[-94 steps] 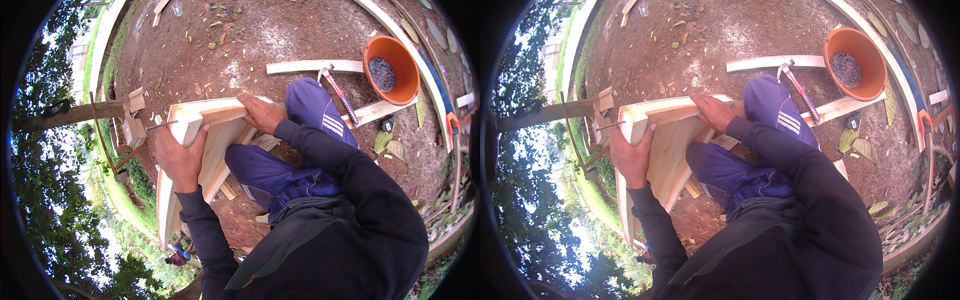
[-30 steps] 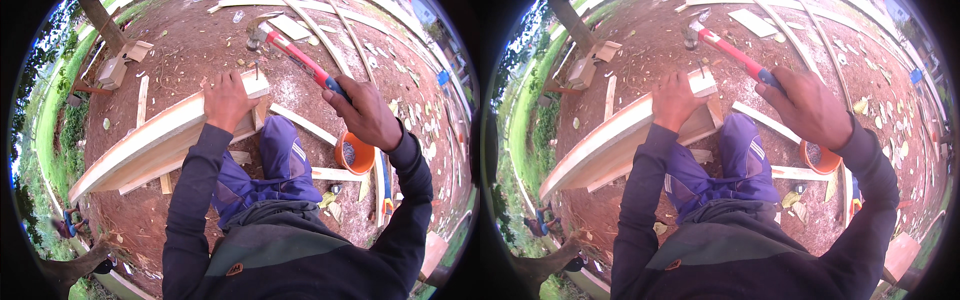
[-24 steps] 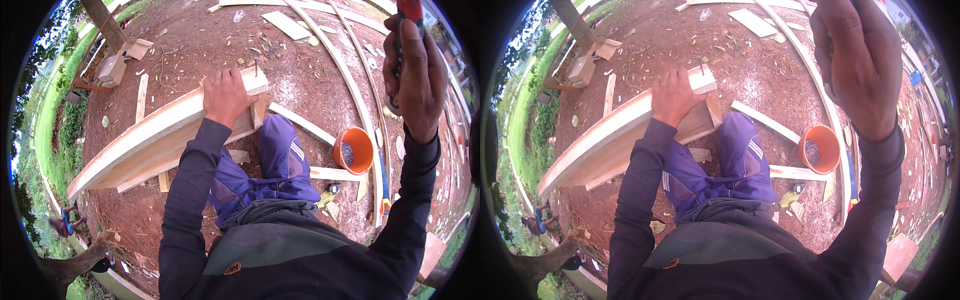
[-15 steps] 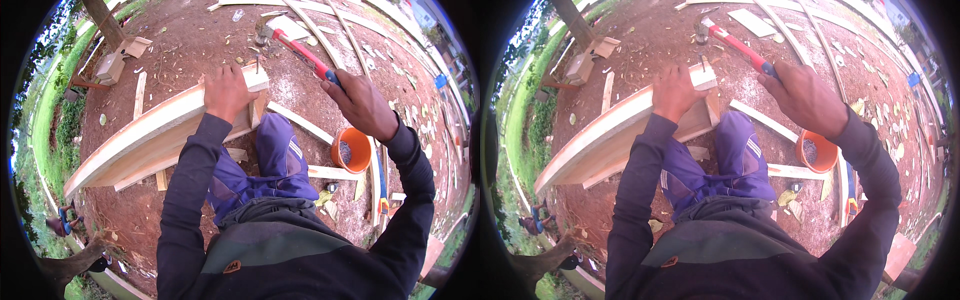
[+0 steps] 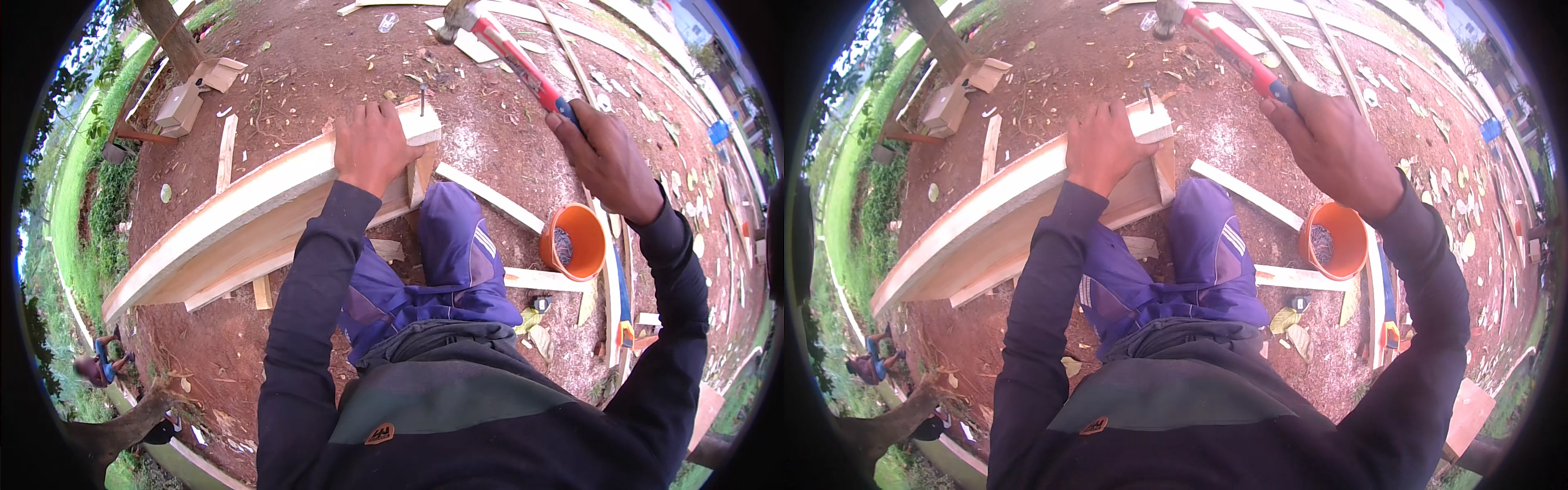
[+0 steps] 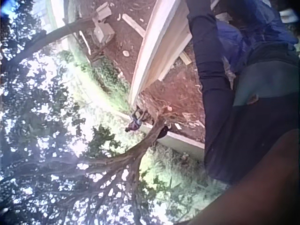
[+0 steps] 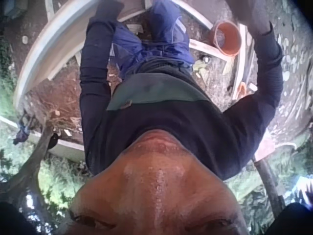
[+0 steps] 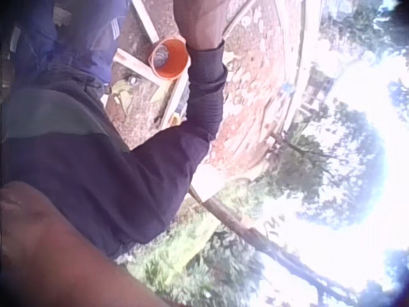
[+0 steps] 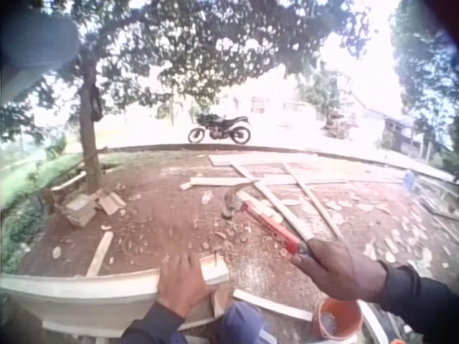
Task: The person assembles a wooden frame by positioning planks and securing them with nails and a hammer. They repeatedly align pieces, insert nails, and hammer them into place while sitting on the ground.
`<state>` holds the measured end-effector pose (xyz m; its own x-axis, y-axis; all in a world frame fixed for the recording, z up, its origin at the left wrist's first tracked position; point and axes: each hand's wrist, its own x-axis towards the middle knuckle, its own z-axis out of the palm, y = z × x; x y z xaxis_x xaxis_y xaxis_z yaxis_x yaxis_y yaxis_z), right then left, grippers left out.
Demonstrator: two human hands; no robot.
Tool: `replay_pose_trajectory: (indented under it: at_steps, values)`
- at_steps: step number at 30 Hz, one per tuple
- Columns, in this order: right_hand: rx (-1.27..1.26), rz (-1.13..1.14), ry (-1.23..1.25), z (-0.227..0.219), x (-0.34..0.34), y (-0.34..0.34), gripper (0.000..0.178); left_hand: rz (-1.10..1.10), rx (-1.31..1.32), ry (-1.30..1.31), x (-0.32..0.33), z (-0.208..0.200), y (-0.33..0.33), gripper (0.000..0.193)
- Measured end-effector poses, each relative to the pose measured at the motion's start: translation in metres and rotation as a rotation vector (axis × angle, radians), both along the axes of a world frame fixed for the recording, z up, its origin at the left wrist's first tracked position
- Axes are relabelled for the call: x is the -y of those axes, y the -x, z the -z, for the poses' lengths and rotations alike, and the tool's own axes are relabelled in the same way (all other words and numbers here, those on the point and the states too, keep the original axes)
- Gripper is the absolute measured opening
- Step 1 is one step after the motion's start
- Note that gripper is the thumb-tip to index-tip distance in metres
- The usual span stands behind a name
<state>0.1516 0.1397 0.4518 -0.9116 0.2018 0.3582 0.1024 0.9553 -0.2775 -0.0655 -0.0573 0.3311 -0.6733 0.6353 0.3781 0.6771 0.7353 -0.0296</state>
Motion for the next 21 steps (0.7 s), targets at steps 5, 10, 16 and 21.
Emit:
replay_pose_trajectory:
  at_steps: [5, 10, 16, 21]
  values:
    - [-0.671, -0.101, 0.413, -0.074, -0.014, -0.011, 0.034, -0.011, 0.026, 0.038, -0.002, 0.002, 0.002, 0.080]
    - [-0.050, -0.006, 0.211, -0.006, 0.028, 0.008, 0.033, 0.020, 0.019, 0.004, -0.002, 0.005, 0.007, 0.083]
    - [-0.227, 0.051, 0.480, -0.035, 0.027, -0.005, 0.034, 0.012, -0.021, 0.004, -0.004, 0.004, 0.009, 0.082]
    - [-0.929, -0.148, 0.318, -0.051, 0.019, 0.008, 0.031, 0.035, -0.023, -0.041, -0.004, 0.009, 0.013, 0.080]
